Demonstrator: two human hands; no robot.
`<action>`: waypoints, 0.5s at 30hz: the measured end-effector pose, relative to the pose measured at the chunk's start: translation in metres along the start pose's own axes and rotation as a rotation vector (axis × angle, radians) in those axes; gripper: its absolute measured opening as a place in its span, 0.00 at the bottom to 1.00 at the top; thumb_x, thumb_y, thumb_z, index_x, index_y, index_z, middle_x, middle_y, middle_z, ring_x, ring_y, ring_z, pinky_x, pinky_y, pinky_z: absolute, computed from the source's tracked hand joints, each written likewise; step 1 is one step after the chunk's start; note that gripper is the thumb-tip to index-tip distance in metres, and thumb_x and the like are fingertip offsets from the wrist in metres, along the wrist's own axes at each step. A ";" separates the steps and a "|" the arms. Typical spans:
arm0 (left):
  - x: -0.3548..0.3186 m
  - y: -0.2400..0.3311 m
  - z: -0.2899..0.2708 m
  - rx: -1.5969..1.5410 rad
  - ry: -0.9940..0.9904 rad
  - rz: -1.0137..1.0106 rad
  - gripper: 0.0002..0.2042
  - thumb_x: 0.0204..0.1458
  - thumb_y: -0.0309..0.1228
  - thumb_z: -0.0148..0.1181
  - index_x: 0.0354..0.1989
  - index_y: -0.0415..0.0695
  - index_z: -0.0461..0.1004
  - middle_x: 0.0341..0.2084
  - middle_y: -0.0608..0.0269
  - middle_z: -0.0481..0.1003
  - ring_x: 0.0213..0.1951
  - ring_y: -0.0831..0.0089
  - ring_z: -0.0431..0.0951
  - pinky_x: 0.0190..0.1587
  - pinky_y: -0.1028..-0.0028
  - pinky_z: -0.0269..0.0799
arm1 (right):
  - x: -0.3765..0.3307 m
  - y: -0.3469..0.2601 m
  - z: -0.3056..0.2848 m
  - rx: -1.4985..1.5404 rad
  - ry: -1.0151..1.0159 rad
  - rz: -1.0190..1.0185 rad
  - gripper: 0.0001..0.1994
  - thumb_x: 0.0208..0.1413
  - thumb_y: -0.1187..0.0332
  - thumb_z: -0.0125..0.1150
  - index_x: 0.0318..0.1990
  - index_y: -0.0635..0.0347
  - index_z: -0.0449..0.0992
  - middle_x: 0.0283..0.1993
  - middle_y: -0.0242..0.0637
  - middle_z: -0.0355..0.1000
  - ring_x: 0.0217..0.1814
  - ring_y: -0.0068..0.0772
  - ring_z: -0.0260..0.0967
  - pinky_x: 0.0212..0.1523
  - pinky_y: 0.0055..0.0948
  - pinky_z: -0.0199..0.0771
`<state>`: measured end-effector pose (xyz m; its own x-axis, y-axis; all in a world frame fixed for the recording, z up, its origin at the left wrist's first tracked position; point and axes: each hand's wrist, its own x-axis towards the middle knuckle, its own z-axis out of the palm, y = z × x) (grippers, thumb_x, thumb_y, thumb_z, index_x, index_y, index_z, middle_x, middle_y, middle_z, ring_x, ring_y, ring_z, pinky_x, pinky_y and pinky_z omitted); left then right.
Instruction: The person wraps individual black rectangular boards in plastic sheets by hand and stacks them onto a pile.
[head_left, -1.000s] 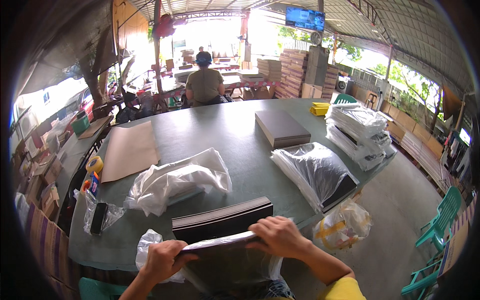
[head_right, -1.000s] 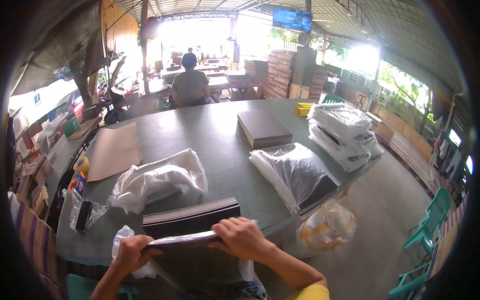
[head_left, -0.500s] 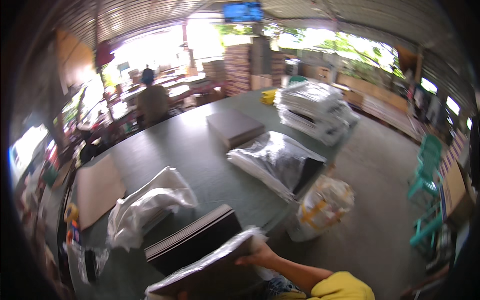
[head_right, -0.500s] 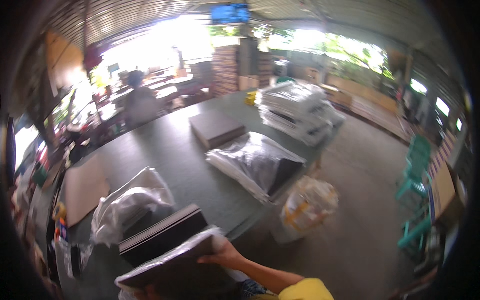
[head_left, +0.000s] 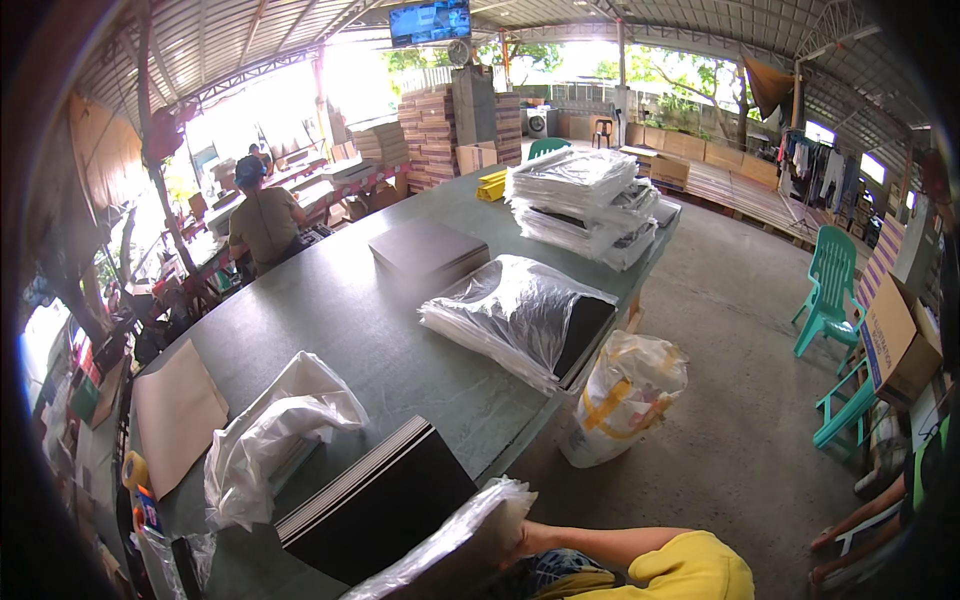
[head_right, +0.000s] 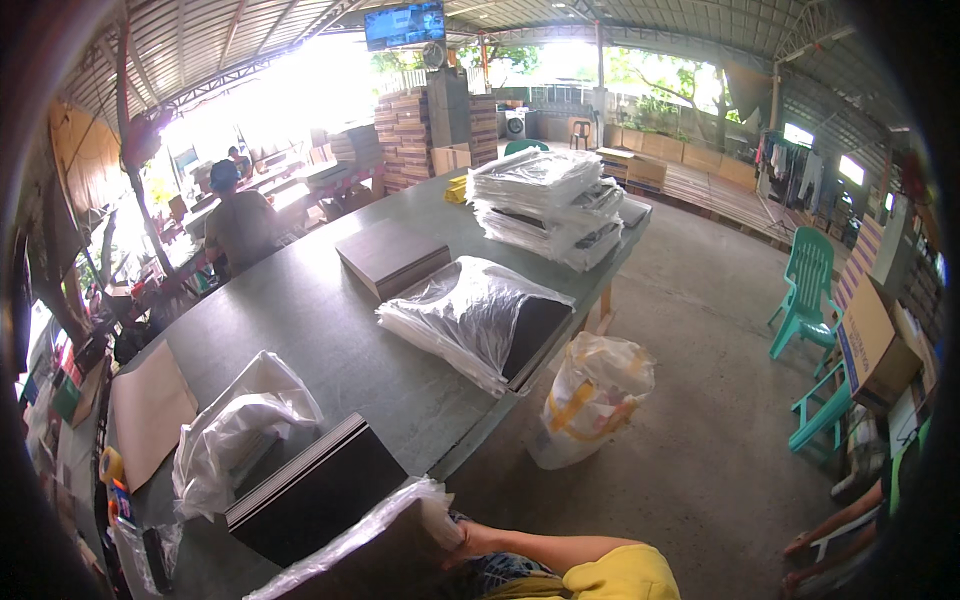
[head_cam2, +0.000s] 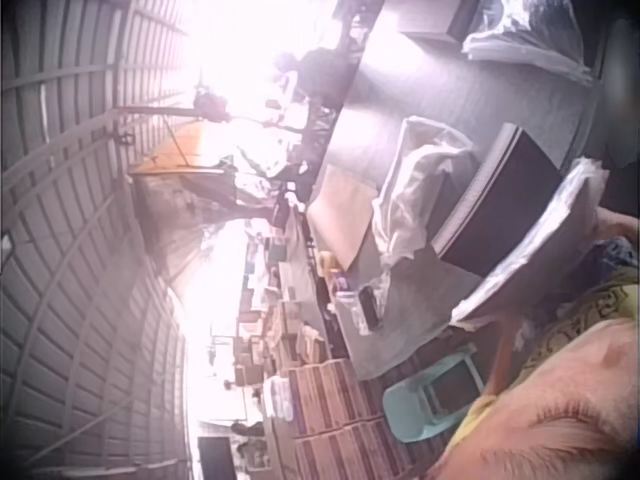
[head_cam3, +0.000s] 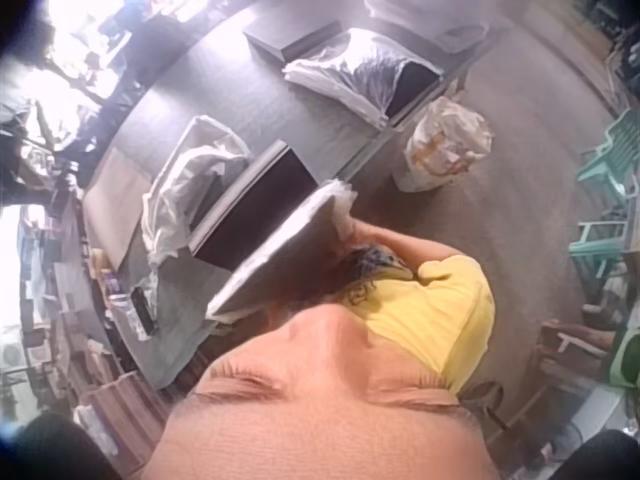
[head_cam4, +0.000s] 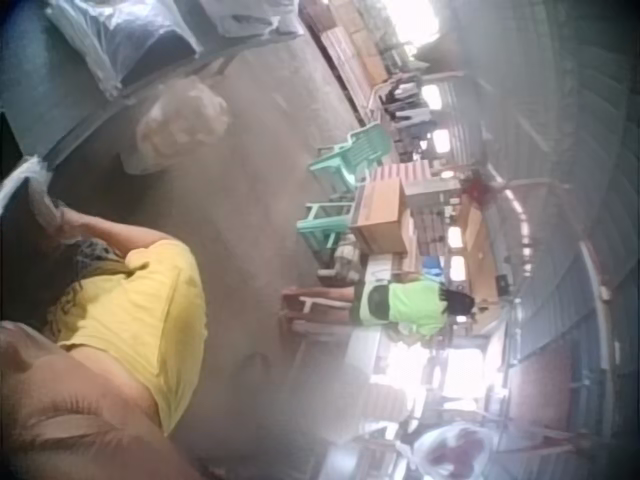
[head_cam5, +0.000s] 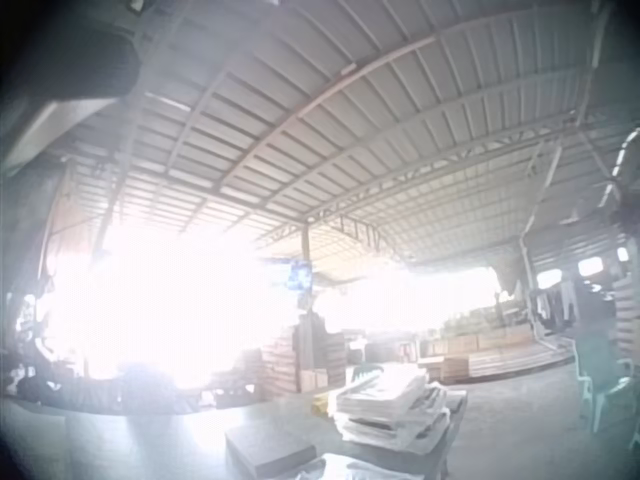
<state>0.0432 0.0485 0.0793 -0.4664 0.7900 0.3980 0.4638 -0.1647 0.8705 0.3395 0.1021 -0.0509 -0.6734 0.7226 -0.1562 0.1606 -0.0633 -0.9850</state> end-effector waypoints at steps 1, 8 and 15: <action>0.002 0.001 0.005 -0.013 -0.040 -0.008 0.15 0.39 0.33 0.58 0.29 0.32 0.71 0.30 0.48 0.71 0.34 0.59 0.70 0.37 0.62 0.64 | -0.007 0.002 -0.001 -0.054 0.046 -0.022 0.27 0.38 0.68 0.64 0.49 0.56 0.61 0.45 0.31 0.63 0.46 0.22 0.57 0.46 0.23 0.59; 0.007 0.005 0.009 -0.047 -0.142 -0.005 0.14 0.40 0.32 0.57 0.30 0.32 0.71 0.30 0.47 0.71 0.34 0.59 0.70 0.37 0.63 0.64 | -0.039 0.048 0.001 -0.371 0.295 0.046 0.22 0.42 0.67 0.58 0.48 0.56 0.61 0.45 0.33 0.63 0.47 0.25 0.57 0.45 0.25 0.58; 0.011 0.010 0.009 -0.084 -0.250 -0.050 0.13 0.41 0.31 0.57 0.30 0.32 0.71 0.30 0.47 0.70 0.34 0.59 0.70 0.37 0.63 0.64 | -0.044 0.099 0.002 -0.617 0.042 0.182 0.19 0.41 0.67 0.56 0.44 0.58 0.64 0.41 0.35 0.65 0.43 0.29 0.60 0.41 0.27 0.60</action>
<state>0.0497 0.0611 0.0897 -0.2812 0.9181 0.2794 0.3762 -0.1623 0.9122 0.3834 0.0629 -0.1421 -0.5692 0.7650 -0.3012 0.6637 0.2113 -0.7175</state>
